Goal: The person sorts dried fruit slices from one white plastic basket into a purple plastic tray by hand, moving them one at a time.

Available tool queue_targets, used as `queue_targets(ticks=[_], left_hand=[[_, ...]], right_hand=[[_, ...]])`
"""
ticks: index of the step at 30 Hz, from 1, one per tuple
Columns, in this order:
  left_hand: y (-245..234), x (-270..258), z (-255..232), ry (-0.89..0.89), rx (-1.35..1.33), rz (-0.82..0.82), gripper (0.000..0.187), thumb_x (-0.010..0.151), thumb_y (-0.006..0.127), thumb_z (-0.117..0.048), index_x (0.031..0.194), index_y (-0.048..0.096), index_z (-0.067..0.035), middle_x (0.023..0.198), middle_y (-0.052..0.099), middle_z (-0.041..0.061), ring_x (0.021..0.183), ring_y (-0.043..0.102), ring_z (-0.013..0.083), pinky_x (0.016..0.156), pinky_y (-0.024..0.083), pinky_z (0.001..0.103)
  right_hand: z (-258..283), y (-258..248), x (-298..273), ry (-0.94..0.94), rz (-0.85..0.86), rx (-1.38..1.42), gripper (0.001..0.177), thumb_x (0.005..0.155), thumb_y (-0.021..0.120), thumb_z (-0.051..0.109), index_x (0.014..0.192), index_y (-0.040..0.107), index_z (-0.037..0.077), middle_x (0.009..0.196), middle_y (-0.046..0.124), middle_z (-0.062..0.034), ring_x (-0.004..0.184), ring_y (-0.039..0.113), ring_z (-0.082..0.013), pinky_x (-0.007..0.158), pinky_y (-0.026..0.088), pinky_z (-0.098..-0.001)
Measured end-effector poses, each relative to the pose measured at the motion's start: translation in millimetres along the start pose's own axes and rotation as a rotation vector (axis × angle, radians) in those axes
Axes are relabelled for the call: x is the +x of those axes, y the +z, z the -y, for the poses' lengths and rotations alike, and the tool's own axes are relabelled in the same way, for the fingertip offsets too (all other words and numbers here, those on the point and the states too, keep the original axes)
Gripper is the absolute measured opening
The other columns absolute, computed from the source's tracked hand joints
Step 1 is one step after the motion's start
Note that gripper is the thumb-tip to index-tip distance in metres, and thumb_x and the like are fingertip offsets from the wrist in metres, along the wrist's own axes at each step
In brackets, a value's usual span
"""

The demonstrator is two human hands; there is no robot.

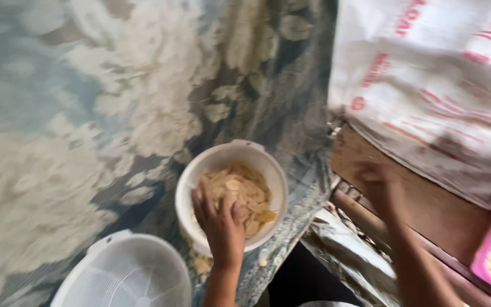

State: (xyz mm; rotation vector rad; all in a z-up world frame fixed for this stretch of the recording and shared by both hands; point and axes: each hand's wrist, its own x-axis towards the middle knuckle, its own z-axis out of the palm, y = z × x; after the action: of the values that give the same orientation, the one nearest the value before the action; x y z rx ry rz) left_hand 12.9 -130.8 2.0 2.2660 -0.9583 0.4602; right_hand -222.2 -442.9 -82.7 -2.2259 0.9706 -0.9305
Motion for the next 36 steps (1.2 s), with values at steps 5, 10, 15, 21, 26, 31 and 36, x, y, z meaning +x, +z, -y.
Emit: queue_targets(ticks=[5,10,15,21,26,31,36], left_hand=[[29,23,-27,0.047,-0.113,0.102,0.076,0.086,0.074,-0.020,0.154,0.040,-0.011,0.164,0.012,0.034,0.149,0.012,0.0572,0.117,0.020,0.065],[86,49,-101,0.277,-0.249,0.244,0.070,0.088,0.073,-0.020,0.151,0.044,-0.012,0.165,0.016,0.030,0.151,0.013,0.0545,0.118,0.023,0.066],[131,46,-207,0.562,-0.342,0.324,0.069,0.086,0.074,-0.019,0.150,0.047,-0.011,0.164,0.018,0.028,0.151,0.015,0.0517,0.118,0.021,0.068],[159,17,-265,0.667,-0.309,0.411,0.069,0.085,0.075,-0.020,0.148,0.048,-0.011,0.164,0.018,0.027,0.151,0.015,0.0504,0.118,0.020,0.069],[181,-8,-258,0.634,-0.325,0.503,0.065,0.086,0.075,-0.022,0.145,0.050,-0.009,0.163,0.020,0.029,0.151,0.015,0.0511,0.117,0.023,0.067],[239,-49,-246,0.328,-0.630,0.809,0.067,0.094,0.069,-0.038,0.149,0.045,-0.009,0.161,0.030,0.027,0.150,0.027,0.0450,0.119,0.030,0.060],[249,-69,-252,-0.565,-1.039,1.456,0.078,0.092,0.066,-0.055,0.153,0.034,-0.019,0.143,0.051,0.014,0.133,0.050,0.0293,0.105,0.043,0.053]], right_hand=[[-162,-141,-45,0.161,-0.451,-0.333,0.043,0.097,0.076,0.021,0.131,0.066,-0.005,0.132,0.055,-0.0356,0.122,0.058,-0.0433,0.098,0.055,-0.0465],[-207,-202,-105,0.519,-0.489,-0.324,0.056,0.096,0.078,0.029,0.140,0.061,-0.001,0.124,0.064,-0.0276,0.111,0.061,-0.0377,0.101,0.050,-0.0507],[-216,-200,-119,0.443,-0.497,-0.516,0.055,0.089,0.083,0.026,0.132,0.064,-0.004,0.116,0.069,-0.0284,0.109,0.066,-0.0426,0.095,0.053,-0.0503],[-221,-147,-114,0.737,-0.310,-0.450,0.044,0.089,0.076,0.026,0.118,0.058,-0.003,0.095,0.069,-0.0306,0.087,0.067,-0.0477,0.077,0.053,-0.0579],[-218,-110,-124,0.770,-0.235,-0.553,0.026,0.092,0.057,0.006,0.117,0.053,-0.001,0.095,0.069,-0.0338,0.088,0.067,-0.0524,0.076,0.053,-0.0622],[-143,-80,-131,0.775,-0.063,-0.435,0.050,0.087,0.053,-0.002,0.136,0.049,0.007,0.090,0.071,-0.0315,0.087,0.069,-0.0489,0.075,0.052,-0.0597],[-24,-74,-109,0.687,-0.045,-0.212,0.056,0.090,0.053,0.001,0.141,0.050,0.022,0.102,0.073,-0.0228,0.091,0.073,-0.0404,0.074,0.056,-0.0534]])
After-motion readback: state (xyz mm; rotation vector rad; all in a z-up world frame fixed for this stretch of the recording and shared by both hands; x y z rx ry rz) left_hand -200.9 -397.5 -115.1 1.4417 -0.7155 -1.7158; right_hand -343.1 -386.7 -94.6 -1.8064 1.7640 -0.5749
